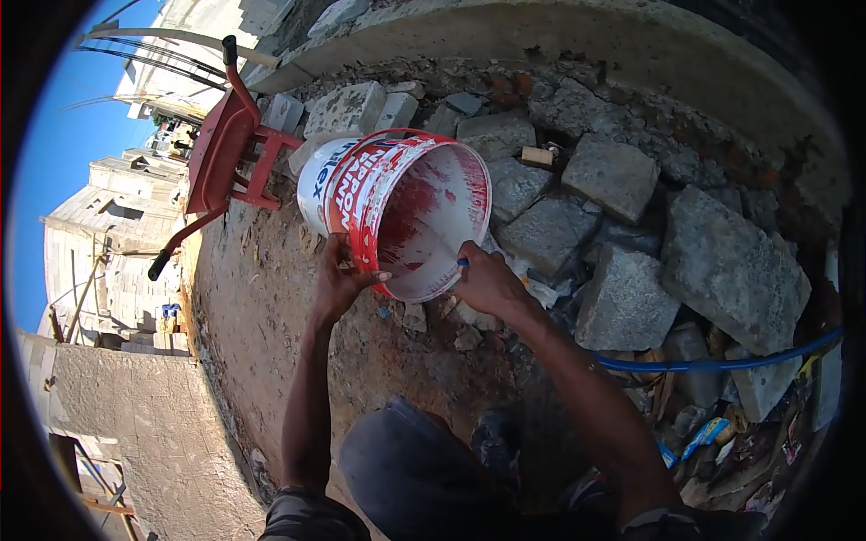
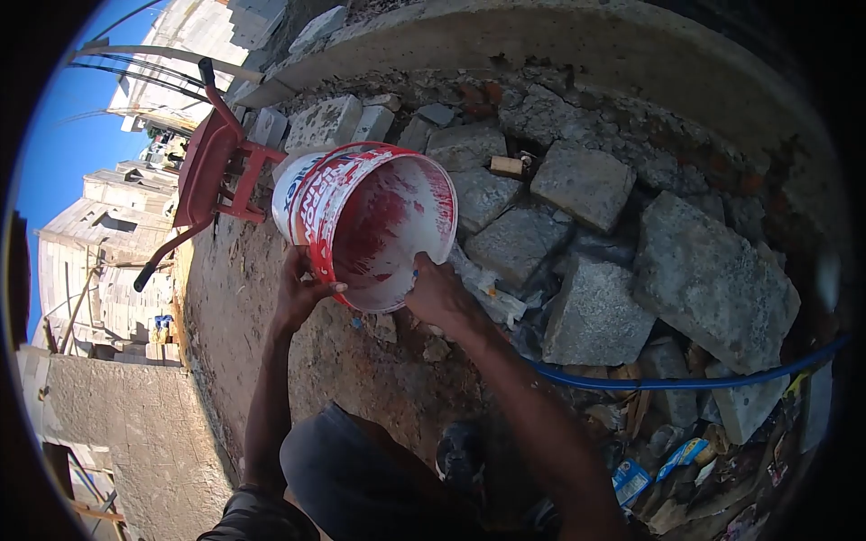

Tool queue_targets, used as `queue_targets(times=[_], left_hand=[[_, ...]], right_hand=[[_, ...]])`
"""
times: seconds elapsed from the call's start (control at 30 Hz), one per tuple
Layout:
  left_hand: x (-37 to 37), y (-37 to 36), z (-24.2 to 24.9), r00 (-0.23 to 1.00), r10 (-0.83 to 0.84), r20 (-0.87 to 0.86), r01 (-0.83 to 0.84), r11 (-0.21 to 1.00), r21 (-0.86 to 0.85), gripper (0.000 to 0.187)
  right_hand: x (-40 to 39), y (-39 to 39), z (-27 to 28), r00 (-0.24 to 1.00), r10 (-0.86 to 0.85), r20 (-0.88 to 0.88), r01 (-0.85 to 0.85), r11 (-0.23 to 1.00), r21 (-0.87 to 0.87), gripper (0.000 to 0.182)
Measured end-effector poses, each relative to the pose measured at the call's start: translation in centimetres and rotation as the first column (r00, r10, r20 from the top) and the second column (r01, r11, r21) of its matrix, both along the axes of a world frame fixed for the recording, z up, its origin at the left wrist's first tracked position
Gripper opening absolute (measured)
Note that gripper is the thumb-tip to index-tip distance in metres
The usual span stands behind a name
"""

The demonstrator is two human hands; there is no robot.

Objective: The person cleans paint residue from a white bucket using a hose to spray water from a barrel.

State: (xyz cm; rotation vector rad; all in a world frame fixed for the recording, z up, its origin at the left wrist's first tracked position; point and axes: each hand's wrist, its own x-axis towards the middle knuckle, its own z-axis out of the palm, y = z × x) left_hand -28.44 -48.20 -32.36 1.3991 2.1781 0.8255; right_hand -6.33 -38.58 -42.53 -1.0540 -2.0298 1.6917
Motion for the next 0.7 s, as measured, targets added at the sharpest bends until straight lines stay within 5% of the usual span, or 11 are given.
queue_targets(times=[0.1, 0.17, 0.27, 0.33, 0.37, 0.43, 0.5, 0.53, 0.57, 0.63, 0.7], left_hand=[[0.2, -0.3, 0.0, 1.0, 0.011, 0.002, -0.011, 1.0, 0.002, 0.065], [0.5, -0.4, -0.2, 1.0, 0.007, 0.002, -0.007, 1.0, 0.007, 0.066], [2.7, -1.6, -0.9, 0.968, 0.075, -0.239, -0.052, 0.993, 0.103, 0.063], [6.0, -2.3, -1.4, 0.61, 0.232, -0.758, 0.041, 0.946, 0.322, 0.061], [7.4, -2.7, -2.3, 0.669, 0.24, -0.704, 0.079, 0.918, 0.388, 0.055], [9.2, -3.7, -5.0, 0.869, 0.016, -0.495, 0.119, 0.963, 0.241, 0.045], [9.9, -1.8, -8.0, 0.973, -0.013, -0.231, 0.041, 0.992, 0.118, 0.032], [9.6, 0.0, -9.5, 0.958, 0.179, 0.222, -0.209, 0.971, 0.12, 0.029], [8.6, 2.0, -11.1, 0.714, 0.326, 0.62, -0.426, 0.905, 0.015, 0.027], [3.5, 4.5, -14.1, 0.211, 0.224, 0.951, -0.513, 0.854, -0.087, 0.026], [1.7, 6.8, -14.4, 0.228, 0.033, 0.973, -0.555, 0.826, 0.102, 0.028]], right_hand=[[0.5, 0.4, 0.4, 0.99, 0.137, 0.038, -0.135, 0.99, -0.039, 0.029], [0.6, 0.5, 0.0, 0.999, -0.006, 0.044, 0.006, 1.0, -0.007, 0.028], [1.8, 0.9, 1.7, 0.993, 0.107, 0.044, -0.101, 0.988, -0.115, 0.027], [1.9, 1.1, 1.0, 0.996, 0.081, 0.041, -0.075, 0.989, -0.124, 0.036], [1.9, 1.2, 0.8, 0.998, 0.053, 0.034, -0.047, 0.99, -0.136, 0.047], [2.2, 1.3, 1.9, 0.997, 0.055, 0.06, -0.048, 0.992, -0.116, 0.046], [2.6, 0.9, 2.9, 0.994, 0.065, 0.089, -0.055, 0.993, -0.108, 0.045], [2.6, 0.6, 3.3, 0.996, 0.049, 0.072, -0.043, 0.995, -0.085, 0.035], [2.6, 0.5, 3.6, 0.998, 0.03, 0.054, -0.027, 0.998, -0.059, 0.026], [2.7, 0.3, 3.9, 1.0, 0.027, -0.009, -0.027, 0.999, -0.016, 0.026], [3.2, 0.5, 4.0, 0.997, 0.011, -0.071, -0.01, 1.0, 0.013, 0.025]])
